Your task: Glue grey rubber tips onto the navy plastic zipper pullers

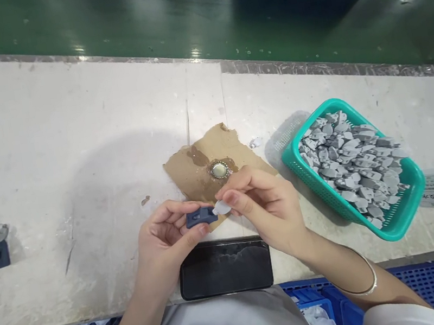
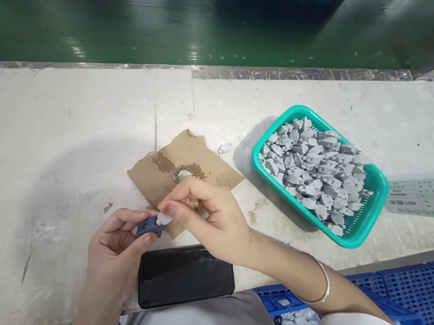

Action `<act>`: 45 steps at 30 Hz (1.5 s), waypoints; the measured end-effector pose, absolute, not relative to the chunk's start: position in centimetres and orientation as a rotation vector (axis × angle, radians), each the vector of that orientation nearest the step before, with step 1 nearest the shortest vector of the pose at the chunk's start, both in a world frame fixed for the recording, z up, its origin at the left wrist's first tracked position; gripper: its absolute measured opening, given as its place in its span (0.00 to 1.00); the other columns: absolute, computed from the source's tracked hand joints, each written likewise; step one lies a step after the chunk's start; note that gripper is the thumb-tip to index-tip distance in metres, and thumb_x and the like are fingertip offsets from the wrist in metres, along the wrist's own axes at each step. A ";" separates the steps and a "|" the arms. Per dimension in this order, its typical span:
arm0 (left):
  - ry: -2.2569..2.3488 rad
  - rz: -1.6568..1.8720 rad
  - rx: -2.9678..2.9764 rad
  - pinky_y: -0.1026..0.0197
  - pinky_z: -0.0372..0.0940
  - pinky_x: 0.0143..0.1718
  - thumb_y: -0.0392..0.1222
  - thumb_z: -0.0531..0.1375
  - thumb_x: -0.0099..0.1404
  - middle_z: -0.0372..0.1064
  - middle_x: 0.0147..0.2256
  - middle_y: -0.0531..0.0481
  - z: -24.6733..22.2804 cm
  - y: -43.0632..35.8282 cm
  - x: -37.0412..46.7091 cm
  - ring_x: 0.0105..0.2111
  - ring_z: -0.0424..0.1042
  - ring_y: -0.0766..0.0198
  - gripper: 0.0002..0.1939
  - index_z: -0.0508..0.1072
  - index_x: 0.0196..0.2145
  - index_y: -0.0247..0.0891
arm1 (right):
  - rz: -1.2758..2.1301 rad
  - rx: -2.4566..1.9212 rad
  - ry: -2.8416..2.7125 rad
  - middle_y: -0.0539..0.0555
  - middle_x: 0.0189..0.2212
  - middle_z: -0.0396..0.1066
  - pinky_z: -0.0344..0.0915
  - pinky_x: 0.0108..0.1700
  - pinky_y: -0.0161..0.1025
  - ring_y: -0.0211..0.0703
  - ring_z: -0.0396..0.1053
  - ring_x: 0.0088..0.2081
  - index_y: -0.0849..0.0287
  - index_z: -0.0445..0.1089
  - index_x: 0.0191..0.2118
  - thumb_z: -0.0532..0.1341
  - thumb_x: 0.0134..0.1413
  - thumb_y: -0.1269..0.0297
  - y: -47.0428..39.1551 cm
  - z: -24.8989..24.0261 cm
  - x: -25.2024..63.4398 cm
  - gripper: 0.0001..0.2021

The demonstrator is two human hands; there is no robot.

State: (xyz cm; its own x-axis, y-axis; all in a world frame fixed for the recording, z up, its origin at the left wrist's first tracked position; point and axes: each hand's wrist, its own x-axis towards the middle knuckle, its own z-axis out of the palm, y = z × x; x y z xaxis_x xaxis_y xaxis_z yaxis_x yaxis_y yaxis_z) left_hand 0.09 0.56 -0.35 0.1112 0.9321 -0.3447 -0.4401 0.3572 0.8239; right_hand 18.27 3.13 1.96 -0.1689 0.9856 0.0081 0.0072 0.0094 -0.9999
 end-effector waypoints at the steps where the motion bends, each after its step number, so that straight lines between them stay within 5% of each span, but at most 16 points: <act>1: 1.002 1.107 0.646 0.64 0.79 0.43 0.32 0.73 0.61 0.86 0.38 0.50 -0.3 0.5 0.1 0.41 0.85 0.62 0.08 0.82 0.36 0.42 | 1.326 -1.124 -1.351 0.48 0.24 0.71 0.62 0.26 0.36 0.36 0.65 0.24 0.55 0.76 0.34 0.66 0.67 0.61 3.2 1.9 18.3 0.08; 6: 1.181 1.318 0.973 0.63 0.79 0.45 0.25 0.69 0.62 0.84 0.39 0.51 -0.4 -0.3 0.7 0.43 0.84 0.62 0.12 0.80 0.37 0.42 | 1.456 -1.155 -1.134 0.45 0.17 0.66 0.58 0.22 0.34 0.33 0.59 0.19 0.56 0.73 0.29 0.68 0.64 0.58 3.4 1.9 18.1 0.13; 13: 1.378 1.458 1.469 0.48 0.79 0.52 0.23 0.69 0.61 0.82 0.41 0.51 -1.1 -1.4 1.2 0.47 0.83 0.56 0.17 0.79 0.41 0.45 | 1.583 -1.209 -0.946 0.45 0.14 0.68 0.58 0.17 0.30 0.30 0.59 0.14 0.57 0.70 0.25 0.71 0.61 0.56 3.1 1.7 17.3 0.17; 31: 1.465 1.347 1.857 0.55 0.82 0.47 0.21 0.69 0.58 0.83 0.41 0.51 -0.9 -2.1 1.0 0.45 0.85 0.54 0.18 0.78 0.38 0.43 | 1.448 -1.309 -1.028 0.46 0.16 0.71 0.64 0.20 0.30 0.32 0.65 0.16 0.57 0.68 0.25 0.69 0.62 0.54 2.3 1.7 16.2 0.18; 35: 1.417 1.378 1.740 0.53 0.81 0.49 0.22 0.68 0.60 0.82 0.41 0.51 -0.6 -1.6 1.1 0.46 0.84 0.54 0.21 0.79 0.45 0.46 | 1.443 -1.295 -1.054 0.46 0.16 0.71 0.64 0.22 0.32 0.32 0.65 0.17 0.57 0.68 0.26 0.69 0.63 0.54 2.5 1.5 16.4 0.18; 38: 1.402 1.333 1.511 0.53 0.77 0.56 0.30 0.72 0.60 0.77 0.53 0.48 0.0 -1.1 0.6 0.58 0.76 0.53 0.27 0.77 0.54 0.49 | 1.445 -1.216 -1.119 0.46 0.17 0.70 0.64 0.22 0.33 0.33 0.65 0.18 0.56 0.69 0.28 0.67 0.64 0.55 2.6 1.5 16.9 0.16; 45: 1.406 1.100 1.552 0.67 0.74 0.38 0.32 0.68 0.66 0.82 0.38 0.56 0.7 -1.1 -0.3 0.34 0.79 0.67 0.13 0.79 0.46 0.47 | 1.424 -1.112 -1.257 0.45 0.21 0.69 0.62 0.25 0.33 0.33 0.64 0.23 0.56 0.68 0.31 0.64 0.69 0.58 1.7 1.0 17.2 0.14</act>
